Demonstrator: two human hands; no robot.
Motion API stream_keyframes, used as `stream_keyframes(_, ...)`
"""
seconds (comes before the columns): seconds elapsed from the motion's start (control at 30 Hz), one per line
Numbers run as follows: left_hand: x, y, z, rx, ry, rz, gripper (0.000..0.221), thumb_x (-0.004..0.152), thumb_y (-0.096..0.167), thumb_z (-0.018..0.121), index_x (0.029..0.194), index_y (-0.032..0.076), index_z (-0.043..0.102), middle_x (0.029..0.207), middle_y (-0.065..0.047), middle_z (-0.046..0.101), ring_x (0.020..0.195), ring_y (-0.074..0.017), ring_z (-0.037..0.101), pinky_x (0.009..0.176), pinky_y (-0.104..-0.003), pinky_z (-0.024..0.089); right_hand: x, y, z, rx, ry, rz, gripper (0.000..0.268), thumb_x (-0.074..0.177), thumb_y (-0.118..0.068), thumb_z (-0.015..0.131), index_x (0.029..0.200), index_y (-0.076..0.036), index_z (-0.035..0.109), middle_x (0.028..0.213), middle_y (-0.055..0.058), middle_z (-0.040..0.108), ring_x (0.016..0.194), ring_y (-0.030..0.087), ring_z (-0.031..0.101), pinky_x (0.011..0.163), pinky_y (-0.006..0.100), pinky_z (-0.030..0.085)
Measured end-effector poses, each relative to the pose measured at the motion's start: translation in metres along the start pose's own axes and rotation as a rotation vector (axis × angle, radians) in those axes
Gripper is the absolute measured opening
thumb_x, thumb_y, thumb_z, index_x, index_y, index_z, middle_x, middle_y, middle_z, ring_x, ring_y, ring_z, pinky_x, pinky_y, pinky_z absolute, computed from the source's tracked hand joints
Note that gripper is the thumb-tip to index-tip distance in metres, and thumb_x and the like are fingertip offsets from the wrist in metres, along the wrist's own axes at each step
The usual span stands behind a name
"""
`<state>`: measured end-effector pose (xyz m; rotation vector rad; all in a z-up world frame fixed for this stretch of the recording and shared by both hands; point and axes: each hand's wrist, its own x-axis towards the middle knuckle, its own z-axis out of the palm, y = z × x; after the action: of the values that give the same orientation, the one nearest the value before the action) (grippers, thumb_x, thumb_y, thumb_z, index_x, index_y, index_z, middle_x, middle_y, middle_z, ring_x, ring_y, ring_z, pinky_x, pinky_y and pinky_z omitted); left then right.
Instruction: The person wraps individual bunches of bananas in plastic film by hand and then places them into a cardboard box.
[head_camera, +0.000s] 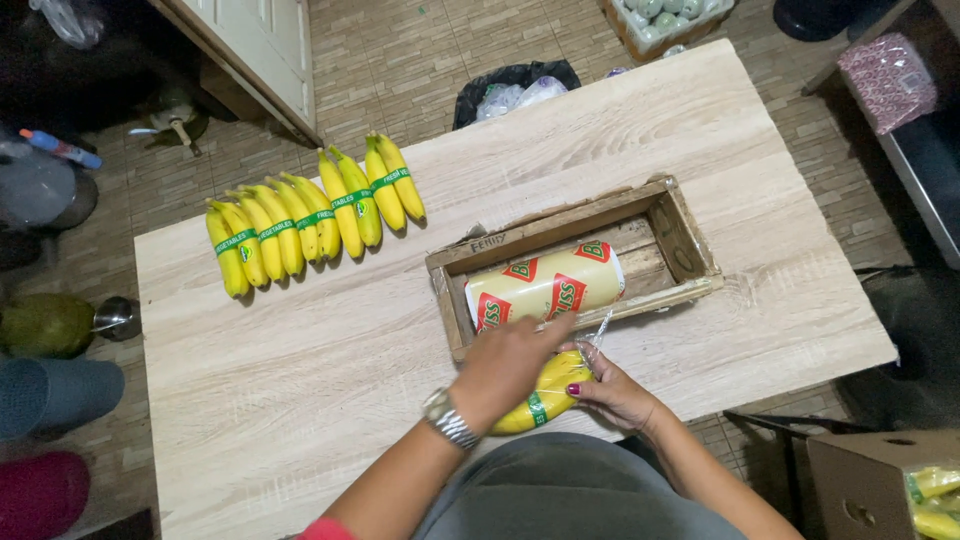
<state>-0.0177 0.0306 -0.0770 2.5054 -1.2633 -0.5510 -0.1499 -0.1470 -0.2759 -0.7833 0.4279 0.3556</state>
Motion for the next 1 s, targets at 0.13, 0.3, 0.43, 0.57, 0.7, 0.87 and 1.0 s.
stream_keyframes(0.13, 0.026, 0.024, 0.013, 0.125, 0.141, 0.210, 0.049, 0.100, 0.008, 0.049, 0.145, 0.027, 0.047, 0.086, -0.017, 0.067, 0.075, -0.0372, 0.074, 0.063, -0.047, 0.059, -0.006, -0.008, 0.011, 0.020, 0.024, -0.002, 0.093, 0.072, 0.002, 0.085, 0.152, -0.016, 0.040, 0.131, 0.029, 0.062, 0.105, 0.044, 0.072, 0.091, 0.054, 0.063)
stream_keyframes(0.3, 0.036, 0.019, 0.026, 0.178, 0.069, 0.215, 0.052, 0.099, 0.009, 0.050, 0.148, 0.025, 0.044, 0.083, -0.016, 0.065, 0.071, -0.0362, 0.074, 0.060, -0.048, 0.060, -0.005, -0.002, 0.012, 0.040, 0.044, -0.051, 0.092, 0.072, 0.004, 0.084, 0.151, -0.015, 0.042, 0.128, 0.024, 0.067, 0.103, 0.039, 0.073, 0.090, 0.051, 0.063)
stream_keyframes(0.43, 0.034, 0.015, 0.031, 0.216, 0.062, 0.204, 0.050, 0.100, 0.008, 0.051, 0.147, 0.024, 0.045, 0.085, -0.018, 0.066, 0.073, -0.0349, 0.074, 0.063, -0.047, 0.060, 0.003, 0.007, 0.001, 0.028, 0.029, -0.033, 0.091, 0.072, 0.003, 0.084, 0.151, -0.015, 0.042, 0.128, 0.025, 0.068, 0.101, 0.039, 0.074, 0.089, 0.051, 0.063)
stream_keyframes(0.57, 0.032, 0.019, 0.029, 0.197, 0.047, 0.185, 0.049, 0.100, 0.007, 0.052, 0.146, 0.021, 0.046, 0.085, -0.017, 0.065, 0.072, -0.0344, 0.074, 0.061, -0.046, 0.060, 0.002, 0.005, 0.001, 0.022, 0.048, -0.037, 0.087, 0.072, 0.003, 0.084, 0.148, -0.014, 0.046, 0.126, 0.023, 0.069, 0.100, 0.037, 0.074, 0.087, 0.050, 0.064)
stream_keyframes(0.7, 0.030, 0.008, 0.042, 0.194, 0.048, 0.172, 0.049, 0.100, 0.006, 0.051, 0.146, 0.023, 0.045, 0.084, -0.016, 0.064, 0.071, -0.0339, 0.073, 0.060, -0.047, 0.060, 0.001, 0.002, 0.002, 0.014, 0.036, -0.021, 0.088, 0.072, 0.003, 0.084, 0.149, -0.014, 0.044, 0.128, 0.023, 0.067, 0.104, 0.038, 0.073, 0.088, 0.051, 0.063)
stream_keyframes(0.87, 0.007, -0.005, 0.031, 0.167, 0.024, 0.104, 0.038, 0.105, 0.016, 0.047, 0.142, 0.026, 0.051, 0.086, -0.016, 0.066, 0.075, -0.0365, 0.074, 0.061, -0.047, 0.059, -0.002, 0.002, -0.004, 0.006, -0.001, -0.002, 0.087, 0.072, 0.000, 0.084, 0.147, -0.012, 0.043, 0.132, 0.029, 0.064, 0.107, 0.044, 0.071, 0.091, 0.055, 0.062)
stream_keyframes(1.0, -0.018, -0.024, 0.029, 0.141, 0.021, 0.058, 0.037, 0.106, 0.026, 0.048, 0.143, 0.027, 0.050, 0.086, -0.019, 0.065, 0.074, -0.0401, 0.073, 0.062, -0.051, 0.059, -0.007, -0.006, 0.005, -0.023, -0.021, -0.013, 0.083, 0.072, -0.005, 0.086, 0.144, -0.011, 0.045, 0.127, 0.024, 0.065, 0.107, 0.039, 0.071, 0.091, 0.052, 0.062)
